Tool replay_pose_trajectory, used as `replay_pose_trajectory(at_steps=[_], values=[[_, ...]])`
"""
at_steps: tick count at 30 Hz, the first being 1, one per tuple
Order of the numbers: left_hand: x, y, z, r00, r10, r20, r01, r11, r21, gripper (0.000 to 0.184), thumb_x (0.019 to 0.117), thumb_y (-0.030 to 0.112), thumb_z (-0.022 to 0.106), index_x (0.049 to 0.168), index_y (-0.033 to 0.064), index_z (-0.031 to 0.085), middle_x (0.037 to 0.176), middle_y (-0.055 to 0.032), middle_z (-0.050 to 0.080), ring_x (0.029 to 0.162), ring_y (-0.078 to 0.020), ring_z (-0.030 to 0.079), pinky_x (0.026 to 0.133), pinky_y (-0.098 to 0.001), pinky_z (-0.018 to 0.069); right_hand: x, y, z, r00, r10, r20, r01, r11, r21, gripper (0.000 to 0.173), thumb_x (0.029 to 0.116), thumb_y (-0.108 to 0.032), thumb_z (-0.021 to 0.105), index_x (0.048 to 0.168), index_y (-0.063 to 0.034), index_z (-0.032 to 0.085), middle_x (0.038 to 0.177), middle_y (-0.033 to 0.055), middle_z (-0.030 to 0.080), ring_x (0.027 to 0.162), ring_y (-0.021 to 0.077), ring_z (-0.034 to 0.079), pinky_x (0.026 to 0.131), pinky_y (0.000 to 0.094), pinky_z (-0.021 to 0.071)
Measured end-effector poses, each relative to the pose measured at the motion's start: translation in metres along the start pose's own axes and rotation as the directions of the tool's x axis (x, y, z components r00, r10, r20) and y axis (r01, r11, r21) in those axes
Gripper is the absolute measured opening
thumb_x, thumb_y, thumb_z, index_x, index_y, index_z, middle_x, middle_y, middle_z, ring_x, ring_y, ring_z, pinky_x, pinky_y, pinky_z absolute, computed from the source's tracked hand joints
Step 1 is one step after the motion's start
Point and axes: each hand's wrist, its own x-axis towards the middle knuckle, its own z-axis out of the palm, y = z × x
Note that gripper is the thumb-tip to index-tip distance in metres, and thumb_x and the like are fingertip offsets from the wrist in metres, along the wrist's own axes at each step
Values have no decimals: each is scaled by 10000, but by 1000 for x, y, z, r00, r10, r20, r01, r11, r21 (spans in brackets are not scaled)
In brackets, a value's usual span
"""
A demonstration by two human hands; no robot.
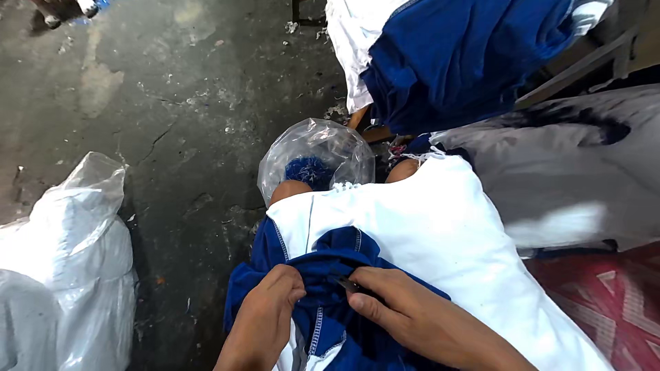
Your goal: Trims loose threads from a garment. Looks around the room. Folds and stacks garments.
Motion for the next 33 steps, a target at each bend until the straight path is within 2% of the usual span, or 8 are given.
replay_pose_trajectory(at_steps=[5, 11, 18, 21, 25, 29, 31, 33], values=[[1, 2, -2, 998, -46, 51, 43, 997, 69, 256, 1062, 219, 457, 930, 102, 642, 985, -23, 683, 838, -79, 662, 709, -229, 566, -1, -2, 7, 998, -52, -34, 37, 943, -331, 547, 1021, -566, 482, 996, -48, 655, 892, 114, 664, 758, 258, 672, 592, 446, 546], [4, 2, 4, 1000, -9, -9, 11, 986, 165, 278, 1071, 254, 418, 930, 123, 619, 865, 2, 646, 727, -85, 632, 631, -243, 541, 12, -10, 24, 988, -88, -126, -5, 802, -597, 472, 973, -499, 562, 824, -66, 674, 729, 99, 653, 589, 268, 668, 453, 441, 505], [11, -5, -10, 983, -164, 84, 180, 952, -249, 266, 1066, 254, 493, 943, 98, 671, 853, 45, 687, 664, 2, 638, 596, -166, 560, 9, -3, 21, 985, -28, -170, -54, 884, -464, 504, 979, -527, 560, 867, -50, 678, 740, 111, 653, 645, 282, 676, 514, 468, 529], [36, -5, -19, 949, -282, 141, 310, 748, -587, 194, 1028, 218, 586, 925, 96, 696, 819, 33, 691, 636, -22, 637, 582, -191, 562, 4, 0, 12, 996, 23, -90, -50, 950, -309, 557, 993, -561, 542, 947, -22, 675, 835, 148, 673, 752, 310, 688, 617, 503, 554], [97, -6, -13, 874, -418, 249, 359, 209, -910, 236, 1048, 106, 460, 903, 119, 645, 857, 15, 633, 614, 6, 542, 571, -134, 478, 3, 5, 8, 997, 35, -73, -50, 975, -216, 566, 995, -553, 546, 960, -3, 672, 851, 165, 667, 776, 317, 676, 648, 501, 546], [163, -12, 3, 841, -446, 308, 378, 76, -923, 357, 1124, 286, 353, 1193, 32, 593, 1095, -94, 699, 986, -164, 709, 916, -303, 576, 5, 7, 3, 998, 55, -31, -59, 987, -147, 549, 1007, -521, 554, 987, 15, 670, 853, 175, 661, 791, 316, 666, 689, 496, 538], [186, -14, 10, 821, -473, 320, 441, 169, -881, 530, 1123, 390, 325, 1471, -4, 391, 1383, -173, 566, 1232, -254, 617, 1054, -391, 505, 6, 6, -1, 997, 77, 4, -76, 991, -107, 539, 1016, -500, 556, 1008, 27, 671, 873, 188, 664, 817, 326, 666, 719, 500, 535], [197, -18, 15, 798, -509, 323, 492, 240, -837, 612, 1119, 429, 315, 1556, 1, 284, 1531, -194, 448, 1371, -292, 510, 1122, -429, 444, 7, 7, -3, 996, 89, 28, -87, 994, -70, 514, 1021, -471, 566, 1014, 32, 670, 881, 191, 660, 828, 326, 659, 731, 500, 527]])
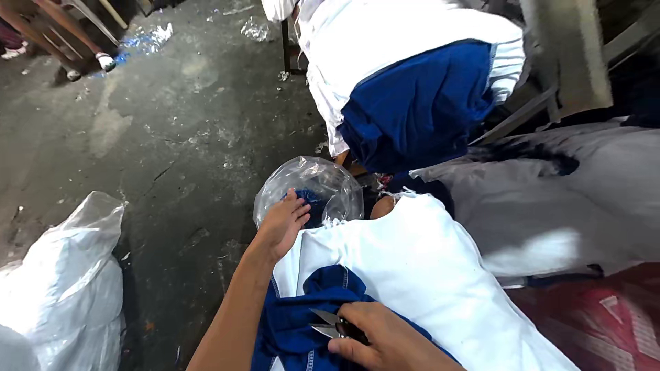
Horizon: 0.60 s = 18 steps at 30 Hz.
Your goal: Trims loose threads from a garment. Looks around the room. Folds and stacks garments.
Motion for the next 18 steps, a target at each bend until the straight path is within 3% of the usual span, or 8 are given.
replay_pose_trajectory(at_steps=[4, 7, 10, 12, 13, 15, 17, 18], values=[[-1, -11, -6, 989, 20, -147, -15, 999, 35, 506, 1129, 335, 341, 1466, -36, 408, 1458, -188, 527, 1315, -262, 557, 1091, -399, 460, 3, 3, -2, 1000, -17, 10, 16, 998, 56, 497, 1023, -445, 573, 994, 43, 667, 853, 189, 654, 806, 320, 651, 723, 489, 516], [-28, -16, -17, 938, 259, -230, -212, 955, 210, 385, 1120, 195, 342, 1337, -56, 536, 1339, -158, 613, 1200, -212, 623, 1049, -389, 492, 3, 7, -1, 998, -62, -11, 63, 993, 101, 503, 1038, -449, 541, 979, 35, 667, 814, 173, 639, 768, 289, 636, 694, 462, 511], [-73, -17, -33, 825, 534, -183, -339, 728, 596, 321, 1083, 209, 445, 1204, 24, 677, 1134, -78, 713, 1031, -166, 684, 934, -402, 559, 3, 18, 1, 980, -169, -101, 185, 966, 181, 508, 1095, -421, 416, 944, -9, 670, 768, 109, 631, 704, 189, 617, 658, 364, 511], [-111, -22, -41, 775, 632, -19, -420, 537, 732, 275, 1054, 271, 510, 1063, 97, 724, 965, 16, 721, 850, -64, 680, 763, -280, 587, 4, 22, 0, 962, -219, -162, 259, 921, 292, 542, 1120, -412, 322, 951, -34, 673, 749, 45, 615, 628, 90, 563, 609, 269, 495], [-128, -27, -44, 777, 621, 107, -476, 467, 745, 290, 1056, 325, 536, 1040, 113, 732, 973, 30, 722, 855, -32, 674, 750, -234, 581, 4, 23, -1, 959, -219, -180, 272, 890, 367, 562, 1121, -436, 288, 957, -55, 666, 730, 2, 596, 573, 33, 514, 546, 212, 462], [-155, -43, -47, 800, 488, 348, -544, 345, 765, 366, 1032, 410, 579, 1117, 93, 739, 1185, -51, 717, 1134, -128, 657, 971, -330, 548, 2, 23, -4, 963, -212, -169, 271, 789, 551, 595, 1106, -510, 246, 974, -95, 651, 733, -56, 590, 515, -41, 446, 458, 143, 390], [-171, -62, -44, 800, 409, 440, -544, 183, 819, 348, 993, 376, 640, 1105, 64, 746, 1305, -156, 673, 1262, -323, 598, 1044, -522, 476, -2, 21, -9, 967, -219, -127, 241, 634, 735, 639, 1062, -617, 248, 988, -127, 652, 754, -76, 587, 509, -65, 425, 439, 119, 359], [-180, -69, -45, 794, 447, 412, -523, 159, 837, 253, 987, 322, 657, 1053, 95, 749, 1296, -137, 679, 1275, -315, 592, 1060, -511, 467, -4, 20, -10, 963, -240, -120, 237, 554, 798, 651, 1045, -648, 260, 996, -134, 657, 773, -81, 601, 518, -74, 437, 448, 111, 367]])
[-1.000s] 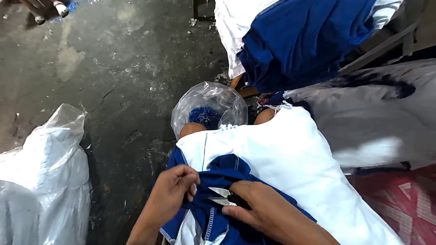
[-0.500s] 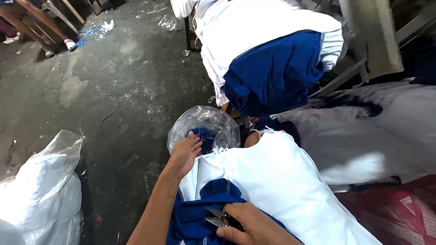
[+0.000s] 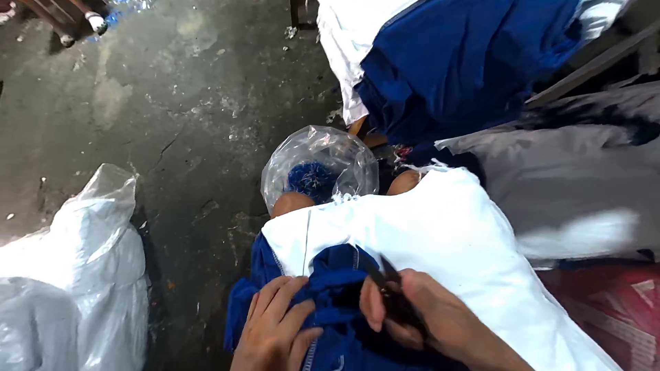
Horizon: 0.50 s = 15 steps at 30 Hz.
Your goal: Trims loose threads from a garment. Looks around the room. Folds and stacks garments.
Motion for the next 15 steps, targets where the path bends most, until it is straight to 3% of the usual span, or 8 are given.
replay_pose_trajectory(at_steps=[2, 4, 6, 8, 9, 11, 12, 15], values=[[-22, -4, -7, 979, -72, -193, 41, 986, -160, 113, 1003, 242, 630, 1023, 163, 709, 1268, -34, 687, 1294, -186, 577, 1126, -397, 446, 0, -3, -2, 999, -35, 24, 31, 988, 150, 660, 1030, -666, 290, 1016, -125, 669, 827, -79, 632, 556, -82, 467, 483, 98, 385], [-45, -18, -31, 906, -209, -367, 99, 949, -298, 138, 1032, 279, 597, 1103, 225, 703, 1261, 82, 673, 1248, -76, 588, 1078, -297, 480, -4, -6, -3, 999, -50, 21, 44, 971, 234, 664, 1016, -681, 320, 1022, -116, 670, 837, -77, 635, 580, -80, 489, 506, 94, 394], [-63, -29, -50, 710, -428, -559, 262, 898, -355, 94, 1022, 149, 578, 1049, 99, 653, 1132, 74, 665, 1066, -5, 623, 927, -228, 528, -6, -8, -5, 998, -60, 19, 52, 952, 302, 664, 1009, -681, 353, 1028, -105, 681, 835, -69, 644, 595, -67, 525, 522, 96, 418], [-67, -32, -63, 508, -536, -675, 504, 820, -272, 229, 992, 45, 521, 1153, -117, 530, 1073, -39, 597, 899, 35, 600, 799, -176, 539, -3, -7, -6, 997, -72, 33, 57, 938, 342, 647, 1017, -664, 363, 1044, -100, 679, 870, -54, 652, 614, -55, 545, 529, 100, 431], [-64, -29, -66, 514, -503, -694, 561, 810, -172, 308, 987, 29, 509, 1195, -199, 501, 1114, -146, 583, 927, 6, 577, 811, -171, 510, -2, -7, -6, 997, -71, 36, 54, 937, 346, 641, 1017, -662, 365, 1043, -103, 678, 882, -54, 652, 622, -55, 549, 531, 98, 434], [-50, -10, -62, 663, -381, -645, 525, 850, 37, 303, 988, 31, 520, 1139, -230, 539, 1137, -289, 601, 1022, -113, 605, 875, -211, 508, -2, -8, -5, 997, -59, 41, 42, 937, 347, 643, 1011, -672, 361, 1038, -109, 672, 886, -59, 641, 631, -54, 544, 534, 98, 428], [-39, 1, -57, 746, -326, -580, 457, 885, 90, 266, 993, 60, 545, 1083, -185, 598, 1107, -290, 634, 1037, -165, 634, 897, -256, 526, -2, -8, -4, 997, -60, 40, 42, 937, 347, 644, 1007, -678, 362, 1035, -113, 670, 878, -61, 635, 637, -50, 549, 538, 102, 432], [2, 35, -25, 922, -203, -329, 215, 977, 0, 194, 983, 151, 628, 973, -16, 728, 1003, -151, 720, 1011, -178, 682, 896, -319, 555, -2, -12, 0, 994, -106, -1, 100, 932, 347, 652, 1001, -686, 368, 1027, -115, 681, 892, -48, 649, 660, -25, 578, 559, 118, 458]])
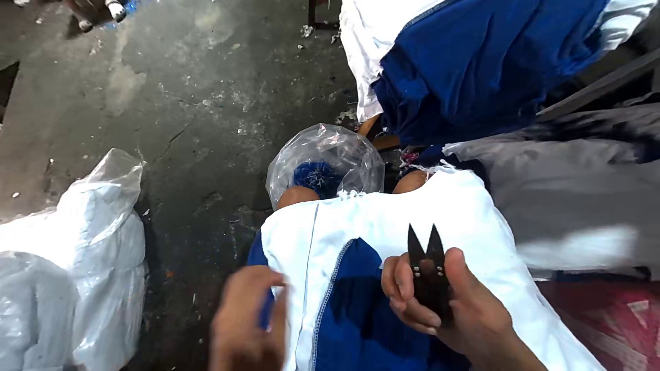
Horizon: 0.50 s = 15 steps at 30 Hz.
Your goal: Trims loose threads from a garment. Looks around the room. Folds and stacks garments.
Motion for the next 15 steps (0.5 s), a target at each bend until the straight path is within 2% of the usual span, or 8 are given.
replay_pose_trajectory(at_steps=[2, 3, 5, 7, 10, 12, 13, 15], values=[[9, 23, 31, 948, 176, 264, -143, 980, -137, 199, 980, 210, 656, 938, 32, 734, 976, -120, 724, 961, -235, 699, 827, -401, 576, -3, -8, 4, 998, -54, -25, 54, 998, -33, 652, 1008, -681, 355, 1011, -119, 685, 904, -43, 651, 672, -13, 581, 577, 133, 465], [13, 34, 45, 877, 250, 410, -196, 966, -170, 205, 964, 225, 676, 944, 30, 739, 988, -139, 721, 958, -290, 709, 808, -462, 587, -6, -13, 5, 996, -80, -42, 77, 995, -57, 645, 1011, -676, 354, 1002, -126, 691, 899, -48, 656, 671, -14, 583, 581, 134, 469], [17, 47, 69, 676, 343, 652, -263, 939, -221, 259, 935, 264, 714, 1008, 18, 746, 1034, -184, 721, 976, -370, 712, 809, -553, 583, -15, -24, 7, 991, -116, -71, 111, 991, -72, 623, 1010, -664, 381, 989, -128, 698, 887, -48, 657, 674, -11, 589, 591, 136, 474], [19, 55, 84, 517, 331, 789, -263, 939, -221, 354, 955, 323, 695, 1086, -4, 729, 1097, -213, 714, 1048, -407, 692, 884, -611, 532, -23, -32, 6, 985, -144, -98, 135, 986, -95, 608, 1004, -663, 394, 987, -138, 702, 885, -52, 657, 670, -18, 580, 586, 129, 464], [20, 61, 92, 430, 277, 859, -187, 958, -216, 394, 984, 345, 656, 1027, -42, 716, 1039, -230, 710, 1023, -404, 687, 917, -599, 508, -36, -33, 4, 974, -169, -150, 148, 979, -139, 610, 1003, -670, 386, 970, -143, 690, 875, -53, 642, 661, -17, 563, 576, 129, 448], [20, 64, 94, 361, 220, 906, -181, 970, -164, 350, 1007, 292, 628, 1004, -50, 705, 1044, -239, 707, 1050, -404, 677, 945, -585, 490, -40, -26, 3, 967, -166, -195, 142, 981, -133, 598, 997, -671, 397, 958, -148, 682, 884, -46, 644, 662, -14, 564, 574, 133, 453], [18, 65, 95, 354, 198, 914, -203, 970, -132, 307, 1009, 245, 616, 1001, -48, 705, 1057, -236, 710, 1069, -402, 677, 952, -578, 490, -39, -23, 4, 963, -167, -213, 142, 981, -129, 592, 994, -671, 402, 954, -150, 681, 883, -45, 642, 658, -13, 562, 570, 134, 453], [14, 65, 95, 398, 208, 893, -258, 960, -109, 247, 988, 176, 606, 946, -43, 711, 1011, -230, 722, 1032, -400, 695, 918, -568, 509, -34, -18, 4, 962, -164, -218, 138, 982, -130, 587, 999, -662, 408, 965, -148, 689, 887, -42, 645, 658, -12, 557, 572, 138, 449]])
